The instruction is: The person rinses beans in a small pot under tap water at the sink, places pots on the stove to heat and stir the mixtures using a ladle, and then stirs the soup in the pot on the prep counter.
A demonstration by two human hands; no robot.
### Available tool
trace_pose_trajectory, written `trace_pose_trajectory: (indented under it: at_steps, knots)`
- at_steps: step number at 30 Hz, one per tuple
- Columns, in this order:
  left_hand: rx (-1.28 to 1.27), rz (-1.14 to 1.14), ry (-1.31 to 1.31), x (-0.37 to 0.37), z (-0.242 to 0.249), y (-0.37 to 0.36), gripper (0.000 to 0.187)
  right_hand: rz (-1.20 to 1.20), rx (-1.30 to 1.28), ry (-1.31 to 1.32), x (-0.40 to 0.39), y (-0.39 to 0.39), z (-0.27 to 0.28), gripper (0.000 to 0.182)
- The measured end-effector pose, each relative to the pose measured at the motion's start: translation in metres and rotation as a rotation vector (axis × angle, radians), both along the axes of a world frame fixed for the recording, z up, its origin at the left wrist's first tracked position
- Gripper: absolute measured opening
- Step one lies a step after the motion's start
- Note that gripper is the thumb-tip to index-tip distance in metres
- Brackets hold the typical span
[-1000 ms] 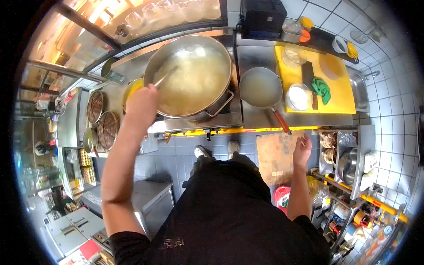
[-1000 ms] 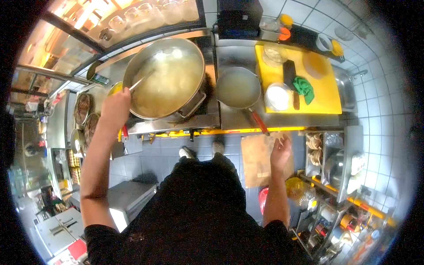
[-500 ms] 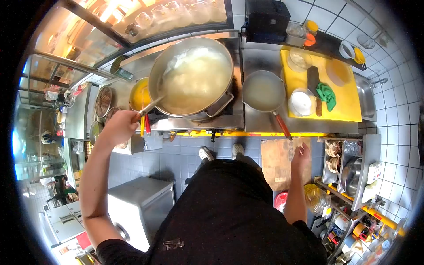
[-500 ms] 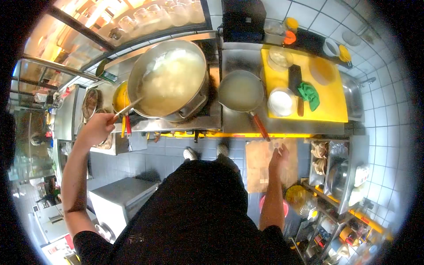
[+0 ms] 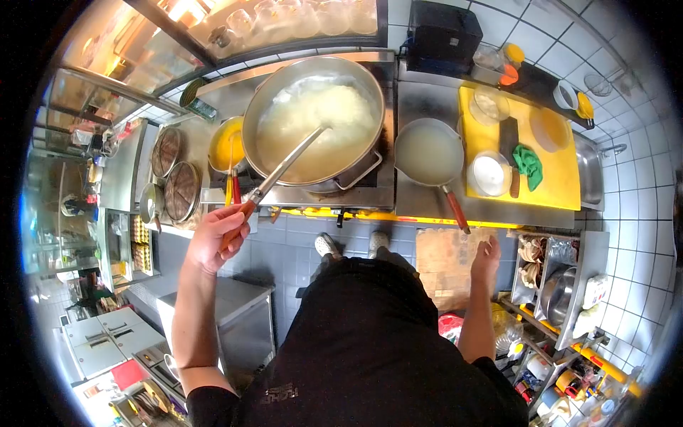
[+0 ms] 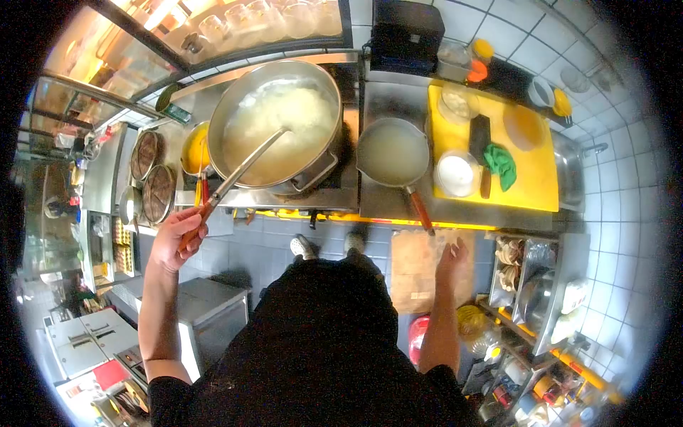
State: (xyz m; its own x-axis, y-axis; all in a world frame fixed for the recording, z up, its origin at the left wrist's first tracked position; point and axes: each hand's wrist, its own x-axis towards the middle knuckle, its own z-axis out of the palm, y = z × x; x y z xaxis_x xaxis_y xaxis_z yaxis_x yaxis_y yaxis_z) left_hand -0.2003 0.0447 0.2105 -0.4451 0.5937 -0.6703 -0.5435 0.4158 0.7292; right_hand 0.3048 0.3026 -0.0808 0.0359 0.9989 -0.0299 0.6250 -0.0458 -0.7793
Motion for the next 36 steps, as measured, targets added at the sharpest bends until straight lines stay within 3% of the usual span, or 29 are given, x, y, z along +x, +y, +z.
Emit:
trace_pose_trajectory:
  at_steps: [9, 24, 31, 36]
  knots:
    - [0.032, 0.002, 0.124, 0.011, -0.007, -0.018, 0.04, 0.013, 0.033, 0.042, -0.003, 0.004, -0.007, 0.04]
    - [-0.029, 0.076, 0.4, 0.01, -0.018, -0.041, 0.047, 0.059, 0.037, -0.177, -0.017, 0.013, 0.013, 0.04]
    - [-0.081, 0.063, 0.539, 0.017, -0.02, -0.044, 0.046, 0.026, 0.007, -0.022, -0.018, 0.017, 0.003, 0.041]
    - [-0.142, -0.029, 0.778, 0.019, -0.04, -0.051, 0.047, 0.009, 0.014, 0.009, -0.016, 0.017, -0.004, 0.041]
